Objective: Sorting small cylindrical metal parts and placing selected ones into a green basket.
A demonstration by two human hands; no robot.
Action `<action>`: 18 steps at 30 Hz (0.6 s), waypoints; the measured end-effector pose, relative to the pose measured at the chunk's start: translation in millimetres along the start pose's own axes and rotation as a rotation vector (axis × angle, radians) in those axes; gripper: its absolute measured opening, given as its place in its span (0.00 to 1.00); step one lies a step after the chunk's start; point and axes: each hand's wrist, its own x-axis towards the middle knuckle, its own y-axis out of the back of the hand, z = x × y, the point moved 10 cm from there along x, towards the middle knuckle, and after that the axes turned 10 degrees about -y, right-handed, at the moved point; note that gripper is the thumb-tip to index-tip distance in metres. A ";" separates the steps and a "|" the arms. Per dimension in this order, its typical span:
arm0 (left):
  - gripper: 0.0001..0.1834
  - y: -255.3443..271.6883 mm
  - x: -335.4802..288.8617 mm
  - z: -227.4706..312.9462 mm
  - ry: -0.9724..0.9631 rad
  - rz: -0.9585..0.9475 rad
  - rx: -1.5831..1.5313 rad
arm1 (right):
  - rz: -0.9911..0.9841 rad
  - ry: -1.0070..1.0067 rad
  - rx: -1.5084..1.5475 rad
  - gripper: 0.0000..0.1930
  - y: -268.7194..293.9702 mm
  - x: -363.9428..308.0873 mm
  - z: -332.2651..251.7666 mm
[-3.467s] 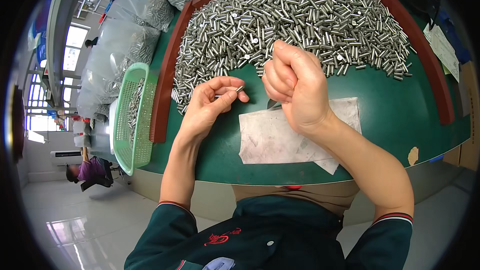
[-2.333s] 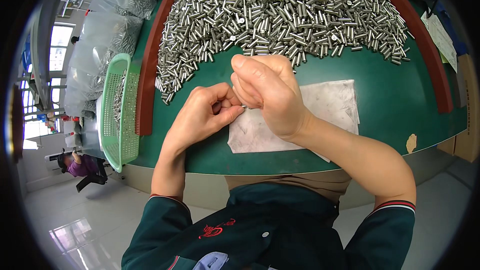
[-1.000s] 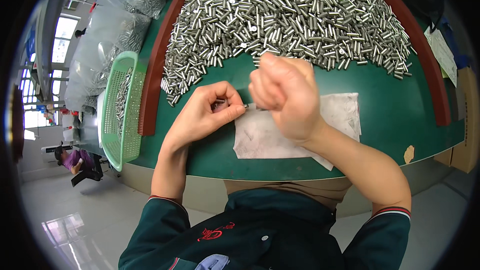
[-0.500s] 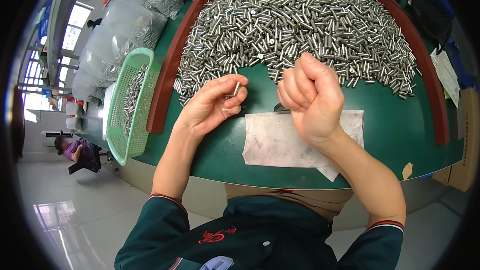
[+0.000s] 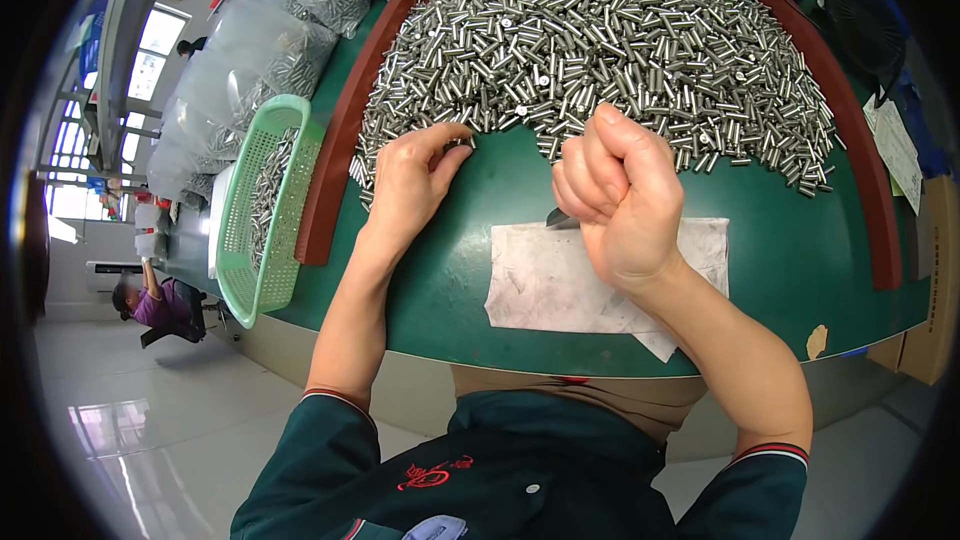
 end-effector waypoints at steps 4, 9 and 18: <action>0.05 -6.7 1.4 11.2 -0.028 -0.143 -0.021 | -0.003 0.002 0.004 0.21 0.7 0.1 -0.7; 0.04 -23.4 -10.5 40.1 0.132 -0.335 -0.374 | -0.057 0.062 -0.063 0.22 -3.3 -3.2 -2.4; 0.05 -40.7 -19.8 59.1 0.072 -0.450 -0.398 | -0.077 0.021 -0.194 0.21 -10.5 -8.8 16.0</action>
